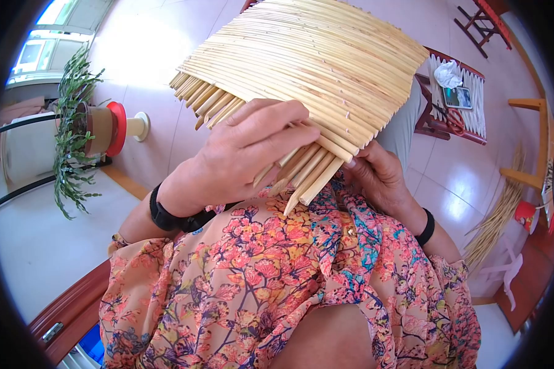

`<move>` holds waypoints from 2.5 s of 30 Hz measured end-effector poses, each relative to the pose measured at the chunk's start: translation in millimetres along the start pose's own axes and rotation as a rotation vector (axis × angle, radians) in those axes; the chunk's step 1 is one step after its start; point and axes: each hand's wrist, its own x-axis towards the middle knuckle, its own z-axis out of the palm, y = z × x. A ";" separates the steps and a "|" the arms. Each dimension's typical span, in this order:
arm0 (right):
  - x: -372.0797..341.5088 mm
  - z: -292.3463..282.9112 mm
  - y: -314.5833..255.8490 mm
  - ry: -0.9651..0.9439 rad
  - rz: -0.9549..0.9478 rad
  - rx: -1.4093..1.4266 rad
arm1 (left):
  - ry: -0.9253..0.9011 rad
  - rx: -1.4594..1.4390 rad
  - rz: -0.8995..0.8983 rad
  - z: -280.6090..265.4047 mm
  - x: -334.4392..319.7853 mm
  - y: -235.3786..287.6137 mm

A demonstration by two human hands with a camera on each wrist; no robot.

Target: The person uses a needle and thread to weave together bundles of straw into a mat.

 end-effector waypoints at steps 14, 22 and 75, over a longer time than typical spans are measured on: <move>-6.5 1.3 8.8 -0.002 0.136 0.190 | 0.010 0.151 0.092 8.6 8.4 1.1; -5.8 9.8 7.5 0.017 0.128 0.336 | 0.001 0.145 0.081 11.0 10.6 2.4; -2.8 9.3 -3.6 0.086 0.214 0.441 | 0.078 0.138 0.091 16.1 11.7 5.4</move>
